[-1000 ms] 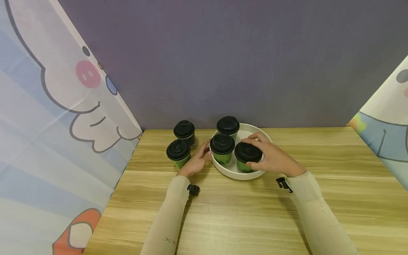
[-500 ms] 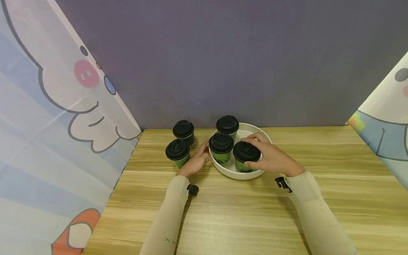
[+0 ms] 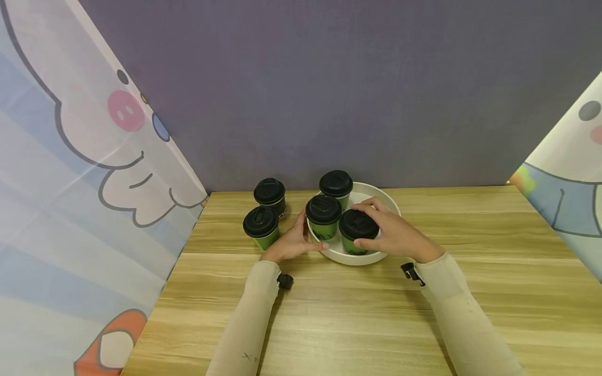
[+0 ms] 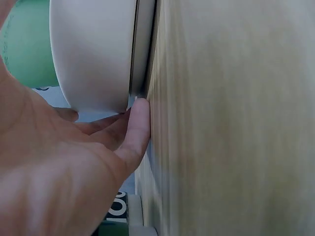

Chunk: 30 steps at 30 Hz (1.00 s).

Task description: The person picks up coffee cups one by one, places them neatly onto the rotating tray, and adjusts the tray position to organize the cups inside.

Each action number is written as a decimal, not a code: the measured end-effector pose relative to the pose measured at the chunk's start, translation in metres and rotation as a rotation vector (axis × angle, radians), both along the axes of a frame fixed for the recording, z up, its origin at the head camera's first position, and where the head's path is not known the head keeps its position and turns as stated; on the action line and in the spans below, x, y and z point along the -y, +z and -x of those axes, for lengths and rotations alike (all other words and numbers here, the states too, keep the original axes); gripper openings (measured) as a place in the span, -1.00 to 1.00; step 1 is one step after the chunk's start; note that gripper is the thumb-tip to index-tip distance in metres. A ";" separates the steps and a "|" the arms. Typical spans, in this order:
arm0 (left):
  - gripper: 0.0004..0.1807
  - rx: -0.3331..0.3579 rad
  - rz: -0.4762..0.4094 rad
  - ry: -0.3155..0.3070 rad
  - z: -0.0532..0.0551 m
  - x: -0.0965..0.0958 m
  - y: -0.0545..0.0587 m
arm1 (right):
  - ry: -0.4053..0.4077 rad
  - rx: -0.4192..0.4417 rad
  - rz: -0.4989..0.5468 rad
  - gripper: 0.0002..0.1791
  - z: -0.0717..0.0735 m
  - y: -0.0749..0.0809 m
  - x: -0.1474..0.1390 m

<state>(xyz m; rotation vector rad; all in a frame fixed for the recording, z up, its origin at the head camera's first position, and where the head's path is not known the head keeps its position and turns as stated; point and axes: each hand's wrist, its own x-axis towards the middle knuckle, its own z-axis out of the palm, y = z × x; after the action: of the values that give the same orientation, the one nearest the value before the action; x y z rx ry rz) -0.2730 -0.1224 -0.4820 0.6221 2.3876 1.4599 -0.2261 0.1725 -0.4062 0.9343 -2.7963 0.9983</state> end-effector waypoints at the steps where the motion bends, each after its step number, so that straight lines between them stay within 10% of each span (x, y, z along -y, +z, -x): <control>1: 0.40 -0.013 0.010 0.002 0.000 0.000 0.000 | -0.002 0.000 -0.003 -0.15 0.000 0.000 0.001; 19: 0.44 -0.027 0.103 0.048 -0.002 0.001 0.001 | -0.021 -0.055 -0.006 -0.03 -0.002 -0.003 0.013; 30: 0.35 0.020 0.088 0.047 -0.005 0.003 0.004 | -0.094 -0.091 0.075 -0.54 0.007 -0.003 -0.007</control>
<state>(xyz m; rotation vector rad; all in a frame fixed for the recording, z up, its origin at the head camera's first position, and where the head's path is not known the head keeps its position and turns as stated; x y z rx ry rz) -0.2683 -0.1254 -0.4783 0.5312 2.4510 1.3646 -0.2330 0.1794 -0.4089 0.8107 -2.6805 1.0131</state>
